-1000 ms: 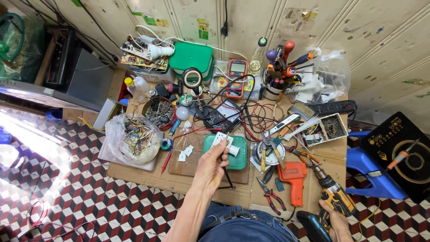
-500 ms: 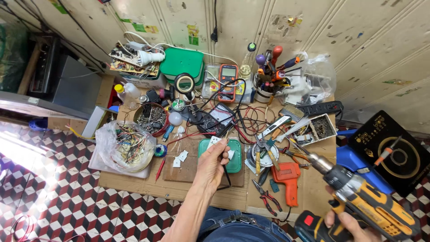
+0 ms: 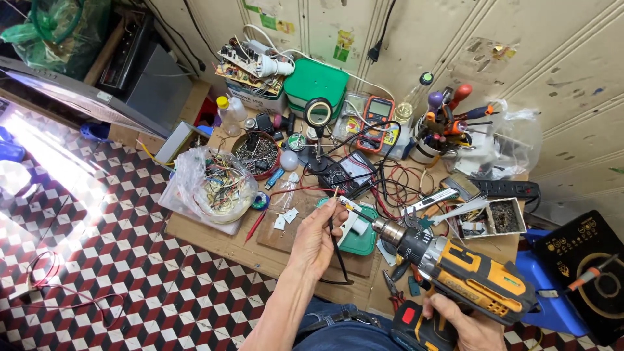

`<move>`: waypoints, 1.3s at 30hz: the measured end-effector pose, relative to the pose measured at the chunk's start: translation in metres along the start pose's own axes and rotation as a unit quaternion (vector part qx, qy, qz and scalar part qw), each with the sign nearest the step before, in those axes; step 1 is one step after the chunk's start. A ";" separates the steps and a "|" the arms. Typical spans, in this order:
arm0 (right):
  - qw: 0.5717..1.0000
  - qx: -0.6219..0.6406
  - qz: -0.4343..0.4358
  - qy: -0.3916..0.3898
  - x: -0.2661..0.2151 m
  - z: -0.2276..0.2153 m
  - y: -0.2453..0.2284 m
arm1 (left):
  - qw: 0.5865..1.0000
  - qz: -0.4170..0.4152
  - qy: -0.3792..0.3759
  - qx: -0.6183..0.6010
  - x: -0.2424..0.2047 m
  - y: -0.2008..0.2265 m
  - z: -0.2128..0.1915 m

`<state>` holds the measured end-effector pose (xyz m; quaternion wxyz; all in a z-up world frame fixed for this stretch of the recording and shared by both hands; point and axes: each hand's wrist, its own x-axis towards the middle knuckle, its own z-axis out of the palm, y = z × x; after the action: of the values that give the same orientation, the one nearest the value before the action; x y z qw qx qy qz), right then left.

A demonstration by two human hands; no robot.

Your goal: Repairing or assembling an electrical power plug and connecting it to a wire using hand tools.

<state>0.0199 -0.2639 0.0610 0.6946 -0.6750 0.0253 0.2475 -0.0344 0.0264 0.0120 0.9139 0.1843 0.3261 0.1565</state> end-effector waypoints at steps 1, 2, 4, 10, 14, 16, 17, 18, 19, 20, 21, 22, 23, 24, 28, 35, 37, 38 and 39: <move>1.000 -0.007 -0.004 -0.001 0.001 -0.001 0.001 | 1.000 0.003 0.002 -0.003 0.000 0.000 -0.001; 1.000 -0.008 -0.003 -0.002 0.003 -0.002 0.003 | 1.000 0.004 0.003 -0.004 0.000 0.001 0.000; 1.000 0.009 -0.011 -0.006 0.007 -0.005 0.008 | 1.000 -0.001 0.004 0.014 0.000 0.002 0.001; 1.000 0.022 0.018 -0.011 0.011 -0.008 0.013 | 1.000 -0.011 0.005 0.010 -0.001 0.004 0.003; 0.999 0.036 0.013 -0.017 0.008 -0.001 0.005 | 1.000 -0.016 0.002 0.011 -0.003 0.006 0.004; 0.998 0.046 0.007 -0.030 0.006 0.004 0.000 | 1.000 -0.015 -0.006 0.016 -0.002 0.005 0.002; 0.998 0.046 0.007 -0.030 0.006 0.004 0.000 | 1.000 -0.015 -0.006 0.016 -0.002 0.005 0.002; 0.998 0.047 0.009 -0.030 0.006 0.004 0.000 | 1.000 -0.015 -0.009 0.016 -0.002 0.004 0.002; 0.998 0.048 0.010 -0.030 0.006 0.004 0.000 | 1.000 -0.015 -0.011 0.016 -0.001 0.004 0.001; 0.998 0.047 0.010 -0.030 0.006 0.003 0.000 | 1.000 -0.015 -0.011 0.016 -0.002 0.004 0.002; 0.998 0.052 0.007 -0.035 0.006 0.003 0.001 | 1.000 -0.018 -0.014 0.015 -0.003 0.005 0.002; 0.998 0.058 0.005 -0.039 0.006 0.002 0.001 | 1.000 -0.020 -0.016 0.015 -0.003 0.005 0.003; 0.998 0.057 0.005 -0.039 0.006 0.002 0.001 | 1.000 -0.020 -0.017 0.014 -0.003 0.004 0.002; 0.997 0.061 0.005 -0.042 0.006 0.001 0.002 | 1.000 -0.018 -0.016 0.017 -0.002 0.004 0.001; 0.997 0.058 0.032 -0.041 0.006 -0.009 0.007 | 0.997 -0.002 -0.017 0.073 -0.004 0.008 0.001; 0.992 0.007 0.107 -0.073 -0.010 0.016 -0.041 | 0.993 -0.003 -0.037 0.111 -0.015 0.019 0.011; 0.992 0.020 0.107 -0.066 -0.012 0.022 -0.041 | 0.992 0.001 -0.045 0.118 -0.016 0.019 0.010; 0.992 0.019 0.107 -0.066 -0.012 0.023 -0.041 | 0.992 0.001 -0.045 0.117 -0.016 0.019 0.008; 0.992 0.023 0.107 -0.061 -0.012 0.025 -0.042 | 0.992 0.003 -0.046 0.118 -0.015 0.018 0.007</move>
<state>0.0182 -0.2427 0.1062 0.6797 -0.6361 0.0609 0.3602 -0.0443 0.0345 0.0329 0.8990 0.2993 0.2996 0.1113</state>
